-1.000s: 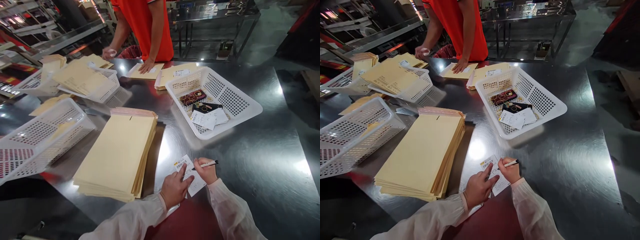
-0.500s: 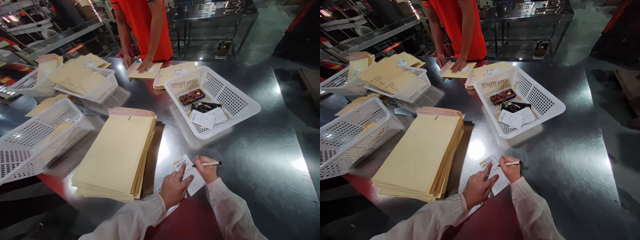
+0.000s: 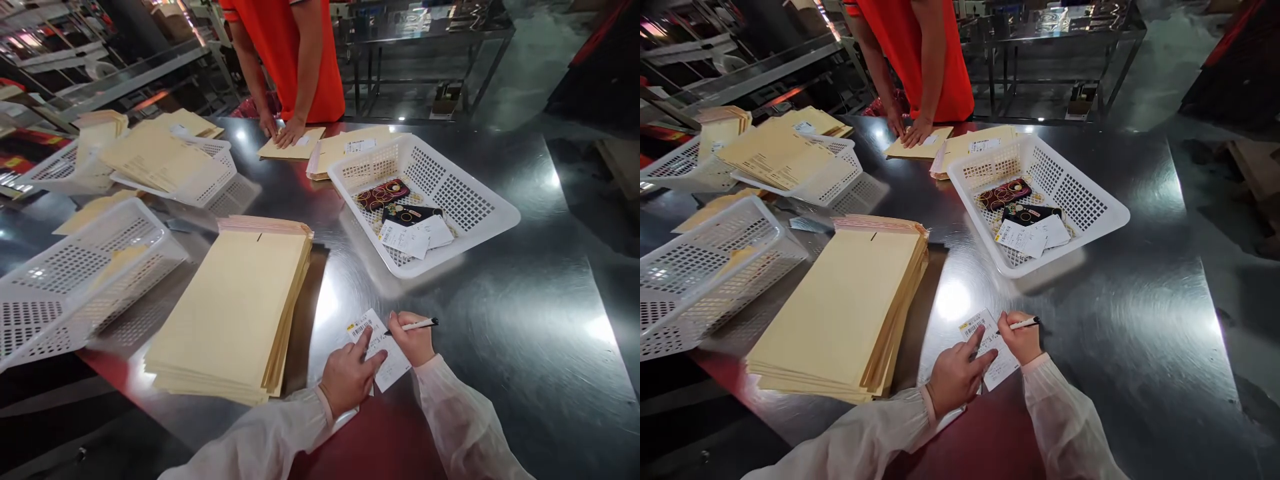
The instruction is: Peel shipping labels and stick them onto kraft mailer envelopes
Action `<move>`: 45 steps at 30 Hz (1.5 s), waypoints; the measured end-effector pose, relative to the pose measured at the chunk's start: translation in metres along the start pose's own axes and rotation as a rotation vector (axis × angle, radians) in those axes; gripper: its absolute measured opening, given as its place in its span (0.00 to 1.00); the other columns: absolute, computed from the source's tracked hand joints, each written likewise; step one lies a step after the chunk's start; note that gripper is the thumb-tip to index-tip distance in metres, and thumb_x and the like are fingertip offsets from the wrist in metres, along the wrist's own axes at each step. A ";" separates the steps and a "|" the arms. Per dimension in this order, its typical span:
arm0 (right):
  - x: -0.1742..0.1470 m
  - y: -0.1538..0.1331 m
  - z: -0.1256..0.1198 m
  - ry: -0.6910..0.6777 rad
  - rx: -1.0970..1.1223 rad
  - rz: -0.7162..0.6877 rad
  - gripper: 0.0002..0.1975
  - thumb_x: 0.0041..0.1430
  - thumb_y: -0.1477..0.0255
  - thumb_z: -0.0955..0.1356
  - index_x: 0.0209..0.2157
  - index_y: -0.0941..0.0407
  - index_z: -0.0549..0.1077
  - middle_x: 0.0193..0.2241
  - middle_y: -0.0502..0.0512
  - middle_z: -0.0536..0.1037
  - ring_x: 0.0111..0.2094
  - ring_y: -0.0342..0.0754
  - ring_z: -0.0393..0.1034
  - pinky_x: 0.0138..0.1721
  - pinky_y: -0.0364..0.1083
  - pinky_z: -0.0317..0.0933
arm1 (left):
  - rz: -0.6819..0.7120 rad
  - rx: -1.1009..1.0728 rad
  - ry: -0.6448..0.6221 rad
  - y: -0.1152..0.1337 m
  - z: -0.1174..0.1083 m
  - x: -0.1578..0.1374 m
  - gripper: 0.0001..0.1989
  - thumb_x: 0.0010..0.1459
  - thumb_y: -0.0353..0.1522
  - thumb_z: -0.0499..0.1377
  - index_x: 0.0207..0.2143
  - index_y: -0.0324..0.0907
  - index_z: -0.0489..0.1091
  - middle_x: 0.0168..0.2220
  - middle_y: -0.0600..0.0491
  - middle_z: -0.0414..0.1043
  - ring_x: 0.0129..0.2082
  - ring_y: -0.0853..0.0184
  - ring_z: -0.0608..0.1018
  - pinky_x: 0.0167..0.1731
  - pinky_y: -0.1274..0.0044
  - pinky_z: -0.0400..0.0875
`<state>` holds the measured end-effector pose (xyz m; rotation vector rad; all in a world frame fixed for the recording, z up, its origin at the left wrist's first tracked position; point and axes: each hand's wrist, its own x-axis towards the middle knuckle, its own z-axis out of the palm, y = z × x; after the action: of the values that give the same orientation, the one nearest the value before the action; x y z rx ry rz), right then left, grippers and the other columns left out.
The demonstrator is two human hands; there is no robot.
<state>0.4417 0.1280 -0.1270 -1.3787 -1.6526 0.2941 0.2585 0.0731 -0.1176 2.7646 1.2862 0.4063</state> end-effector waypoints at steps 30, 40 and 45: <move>0.002 0.005 -0.023 -0.098 0.166 0.193 0.26 0.61 0.64 0.64 0.12 0.53 0.53 0.09 0.45 0.57 0.13 0.40 0.53 0.17 0.43 0.51 | -0.012 -0.011 -0.085 0.000 0.000 0.000 0.19 0.59 0.32 0.56 0.53 0.53 0.70 0.62 0.38 0.62 0.32 0.60 0.78 0.26 0.70 0.74; -0.089 -0.054 -0.010 -0.097 -0.546 0.324 0.23 0.67 0.64 0.55 0.45 0.59 0.77 0.44 0.70 0.77 0.43 0.61 0.70 0.45 0.58 0.64 | -0.063 -0.097 0.024 0.005 0.007 0.002 0.19 0.59 0.29 0.55 0.53 0.47 0.70 0.60 0.40 0.66 0.34 0.60 0.81 0.28 0.71 0.76; -0.083 -0.047 -0.007 -0.192 -0.400 0.610 0.19 0.57 0.66 0.62 0.45 0.60 0.75 0.39 0.65 0.78 0.41 0.59 0.74 0.41 0.51 0.68 | -0.041 -0.263 0.097 0.002 0.013 0.006 0.20 0.60 0.29 0.51 0.55 0.44 0.68 0.60 0.44 0.67 0.34 0.62 0.82 0.30 0.72 0.78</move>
<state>0.4112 0.0379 -0.1322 -2.2133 -1.4501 0.4731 0.2668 0.0773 -0.1281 2.5244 1.2082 0.6614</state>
